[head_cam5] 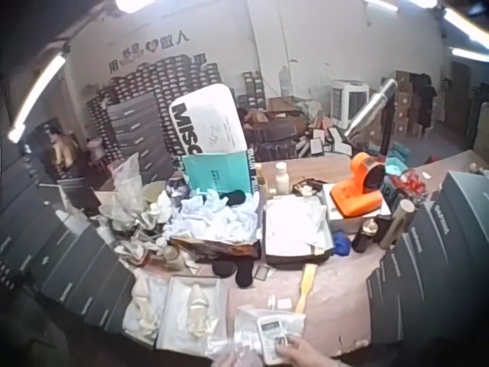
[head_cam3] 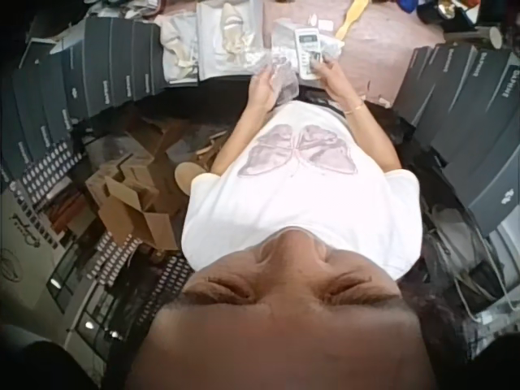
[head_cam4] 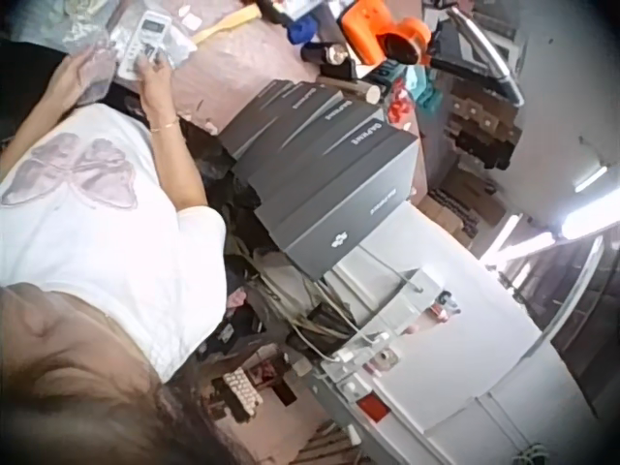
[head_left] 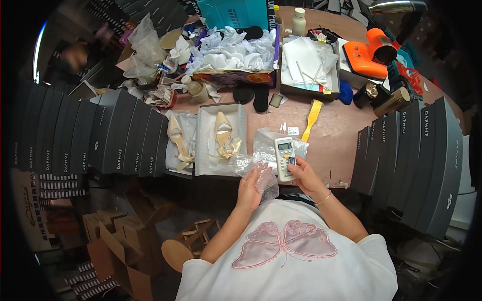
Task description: Pack shoes into boxes with tissue paper and organize them onto a stack in a warehouse environment.
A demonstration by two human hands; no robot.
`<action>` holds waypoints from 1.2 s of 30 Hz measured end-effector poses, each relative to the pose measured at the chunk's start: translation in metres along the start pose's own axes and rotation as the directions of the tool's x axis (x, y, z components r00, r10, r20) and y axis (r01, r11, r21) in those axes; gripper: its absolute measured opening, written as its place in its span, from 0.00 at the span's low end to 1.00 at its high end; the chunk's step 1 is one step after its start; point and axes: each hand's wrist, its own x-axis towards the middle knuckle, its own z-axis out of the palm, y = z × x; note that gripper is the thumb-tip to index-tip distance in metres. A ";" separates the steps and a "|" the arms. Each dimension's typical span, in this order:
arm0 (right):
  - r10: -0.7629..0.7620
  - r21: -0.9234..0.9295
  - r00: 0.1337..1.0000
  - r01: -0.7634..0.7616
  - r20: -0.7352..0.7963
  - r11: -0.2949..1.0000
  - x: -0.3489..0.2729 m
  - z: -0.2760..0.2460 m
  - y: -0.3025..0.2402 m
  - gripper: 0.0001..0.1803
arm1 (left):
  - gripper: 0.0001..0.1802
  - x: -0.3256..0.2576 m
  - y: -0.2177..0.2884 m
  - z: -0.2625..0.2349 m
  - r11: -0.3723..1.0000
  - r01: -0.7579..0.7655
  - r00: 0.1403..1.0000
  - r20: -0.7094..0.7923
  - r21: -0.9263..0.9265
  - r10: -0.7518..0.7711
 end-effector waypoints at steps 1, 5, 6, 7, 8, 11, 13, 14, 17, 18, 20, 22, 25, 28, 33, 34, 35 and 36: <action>-0.011 -0.028 1.000 0.010 -0.013 1.000 -0.001 0.004 -0.001 0.24 | 0.21 -0.003 0.010 -0.001 1.000 -0.026 1.000 -0.003 0.009 0.026; -0.057 -0.027 0.998 0.057 0.027 0.998 -0.017 0.032 0.001 0.23 | 0.23 -0.021 0.047 -0.012 0.985 -0.148 0.988 -0.018 0.086 0.150; -0.033 -0.037 0.996 0.037 0.086 0.999 -0.025 0.043 -0.001 0.24 | 0.24 -0.026 0.060 -0.016 0.978 -0.177 0.984 -0.012 0.110 0.179; -0.034 -0.071 0.991 0.044 0.127 0.997 -0.031 0.053 0.002 0.25 | 0.24 -0.030 0.073 -0.023 0.969 -0.206 0.978 -0.007 0.135 0.209; -0.034 -0.104 0.985 0.052 0.168 0.993 -0.036 0.063 0.005 0.26 | 0.26 -0.031 0.085 -0.030 0.962 -0.232 0.972 -0.004 0.144 0.235; -0.053 -0.170 0.977 0.089 0.208 0.981 -0.034 0.085 0.031 0.30 | 0.26 -0.043 0.119 -0.042 0.983 -0.171 0.985 -0.002 -0.074 0.171; -0.044 -0.184 0.978 0.083 0.206 0.979 -0.027 0.103 0.055 0.29 | 0.27 -0.050 0.128 -0.059 0.984 -0.161 0.986 0.043 -0.073 0.164; -0.062 -0.141 0.982 0.088 0.179 0.986 -0.025 0.114 0.070 0.29 | 0.27 -0.058 0.134 -0.065 0.986 -0.143 0.987 0.058 -0.079 0.148; 0.043 0.058 0.962 -0.061 0.270 0.996 -0.026 0.146 0.096 0.23 | 0.26 -0.076 0.131 -0.084 0.985 -0.130 0.986 0.087 -0.117 0.141; 0.054 0.002 0.959 -0.057 0.277 0.998 -0.024 0.152 0.106 0.23 | 0.26 -0.078 0.128 -0.093 0.983 -0.121 0.987 0.087 -0.140 0.134; 0.031 -0.078 0.972 -0.013 0.232 0.997 -0.027 0.166 0.119 0.23 | 0.29 -0.091 0.121 -0.103 0.974 -0.101 0.989 0.082 -0.203 0.120; -0.024 -0.146 0.980 0.054 0.195 0.988 -0.029 0.172 0.130 0.22 | 0.31 -0.104 0.116 -0.123 0.959 -0.079 0.990 0.089 -0.273 0.107; -0.093 -0.254 0.979 0.138 0.181 0.957 -0.031 0.177 0.134 0.22 | 0.35 -0.130 0.105 -0.147 0.997 -0.067 0.996 -0.054 -0.033 0.065; -0.056 -0.196 0.976 0.098 0.209 0.976 -0.033 0.190 0.133 0.22 | 0.36 -0.148 0.098 -0.142 0.993 -0.020 0.989 0.143 -0.114 0.036; 0.090 -0.361 0.968 0.001 0.236 0.933 -0.030 0.194 0.144 0.21 | 0.25 -0.129 0.090 -0.157 0.984 -0.090 0.996 0.012 -0.155 0.093; 0.062 -0.421 0.973 0.039 0.223 0.906 -0.032 0.194 0.143 0.21 | 0.21 -0.127 0.095 -0.160 0.968 -0.088 0.996 -0.019 -0.234 0.086; 0.030 -0.477 0.977 0.077 0.212 0.875 -0.033 0.194 0.139 0.21 | 0.21 -0.124 0.098 -0.159 0.965 -0.143 0.990 -0.038 -0.221 0.138; 0.023 -0.485 0.979 0.080 0.205 0.871 -0.033 0.190 0.133 0.21 | 0.21 -0.125 0.104 -0.152 0.959 -0.194 0.981 -0.059 -0.206 0.186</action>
